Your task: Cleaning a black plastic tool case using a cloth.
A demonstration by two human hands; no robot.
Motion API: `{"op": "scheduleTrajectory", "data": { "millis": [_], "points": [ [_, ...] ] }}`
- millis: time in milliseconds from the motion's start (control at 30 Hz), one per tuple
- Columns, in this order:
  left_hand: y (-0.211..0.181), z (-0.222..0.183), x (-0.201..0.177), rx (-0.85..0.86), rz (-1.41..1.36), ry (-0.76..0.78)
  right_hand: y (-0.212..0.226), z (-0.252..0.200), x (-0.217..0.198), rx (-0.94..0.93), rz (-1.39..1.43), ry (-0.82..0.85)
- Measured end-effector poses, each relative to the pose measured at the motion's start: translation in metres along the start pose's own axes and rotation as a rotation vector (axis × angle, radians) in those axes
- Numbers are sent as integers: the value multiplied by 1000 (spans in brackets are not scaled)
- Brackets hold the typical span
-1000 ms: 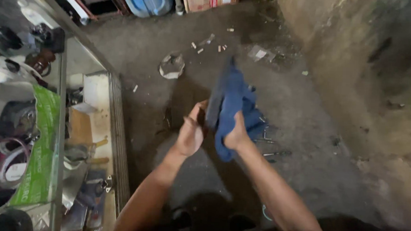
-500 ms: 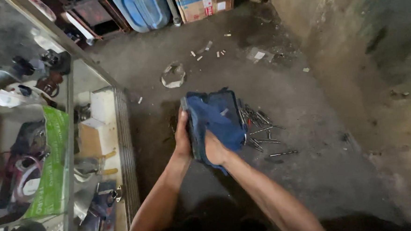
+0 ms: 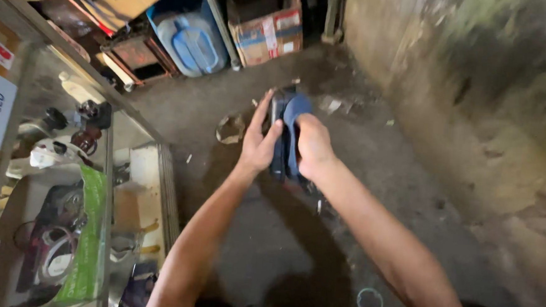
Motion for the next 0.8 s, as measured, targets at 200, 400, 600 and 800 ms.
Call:
{"op": "scheduleTrajectory", "data": {
  "millis": [200,400,600,800],
  "points": [
    [18,24,-43,-22,-268,-189,12,-7,25,-291,-721,-138],
    [73,-4,-106,-182,-682,-531,-25,-6,68,-60,-970,-107],
    [58,-44,-129,-150,-620,-411,-49,22,109,152,-481,-78],
    [120,-63,-157,-201,-412,-471,-102,26,80,48,-750,-75]
  ]
}}
Point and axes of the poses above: each hand's wrist, its own z-axis towards the middle knuckle, its own x-axis out of the palm, y = z × x, the point moved 10 cm from there along z, towards the middle knuckle, and after that the axes turned 14 degrees about -z, right-handed, at the moved point
